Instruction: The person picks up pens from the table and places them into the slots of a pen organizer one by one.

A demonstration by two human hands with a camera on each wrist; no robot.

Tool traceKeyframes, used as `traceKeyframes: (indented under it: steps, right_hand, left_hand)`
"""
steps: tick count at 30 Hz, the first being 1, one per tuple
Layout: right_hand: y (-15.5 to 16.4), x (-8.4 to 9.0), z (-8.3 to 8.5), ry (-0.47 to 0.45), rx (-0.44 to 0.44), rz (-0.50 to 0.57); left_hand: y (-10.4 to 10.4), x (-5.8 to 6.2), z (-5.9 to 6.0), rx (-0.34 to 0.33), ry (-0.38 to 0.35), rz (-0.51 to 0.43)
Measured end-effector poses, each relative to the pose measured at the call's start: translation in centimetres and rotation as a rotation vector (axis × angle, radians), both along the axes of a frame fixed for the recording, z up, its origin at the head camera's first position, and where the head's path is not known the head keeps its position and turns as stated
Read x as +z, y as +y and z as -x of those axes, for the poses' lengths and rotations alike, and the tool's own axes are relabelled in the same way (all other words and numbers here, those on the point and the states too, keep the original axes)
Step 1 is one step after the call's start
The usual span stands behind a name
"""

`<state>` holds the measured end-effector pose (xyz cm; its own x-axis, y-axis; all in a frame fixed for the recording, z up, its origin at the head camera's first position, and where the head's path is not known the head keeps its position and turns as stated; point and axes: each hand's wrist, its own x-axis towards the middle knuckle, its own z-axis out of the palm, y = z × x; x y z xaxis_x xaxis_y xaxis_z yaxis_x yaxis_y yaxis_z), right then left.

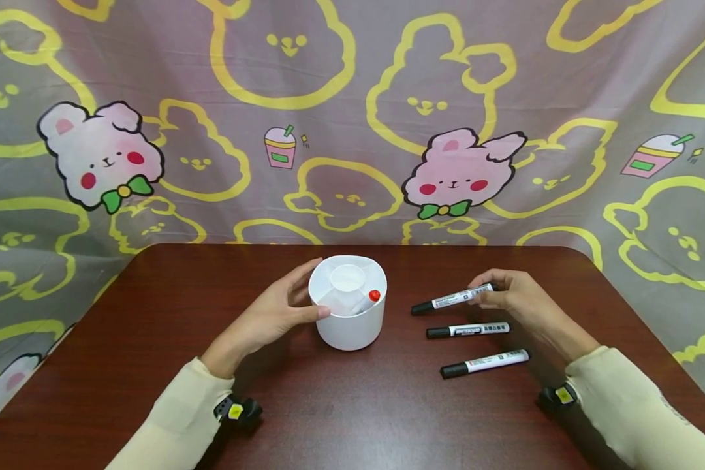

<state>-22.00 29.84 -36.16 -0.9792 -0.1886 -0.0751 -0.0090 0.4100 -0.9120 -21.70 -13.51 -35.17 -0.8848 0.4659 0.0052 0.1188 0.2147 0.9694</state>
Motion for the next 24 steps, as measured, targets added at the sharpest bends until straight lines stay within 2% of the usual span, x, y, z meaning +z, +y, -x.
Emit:
traceKeyframes:
  steps: [10, 17, 20, 24]
  right_hand:
    - [0.1, 0.1, -0.1, 0.027, -0.014, 0.107]
    - [0.1, 0.1, -0.1, 0.035, -0.029, 0.260]
    - [0.0, 0.0, -0.2, 0.038, -0.014, 0.350]
    - [-0.2, 0.1, -0.2, 0.054, 0.013, 0.408]
  left_hand:
    - [0.2, 0.0, 0.0, -0.016, -0.018, -0.033]
    - [0.7, -0.1, 0.1, -0.013, -0.015, -0.041]
    - [1.0, -0.2, 0.2, -0.014, -0.005, -0.057]
    - [1.4, -0.3, 0.2, -0.002, -0.011, -0.063]
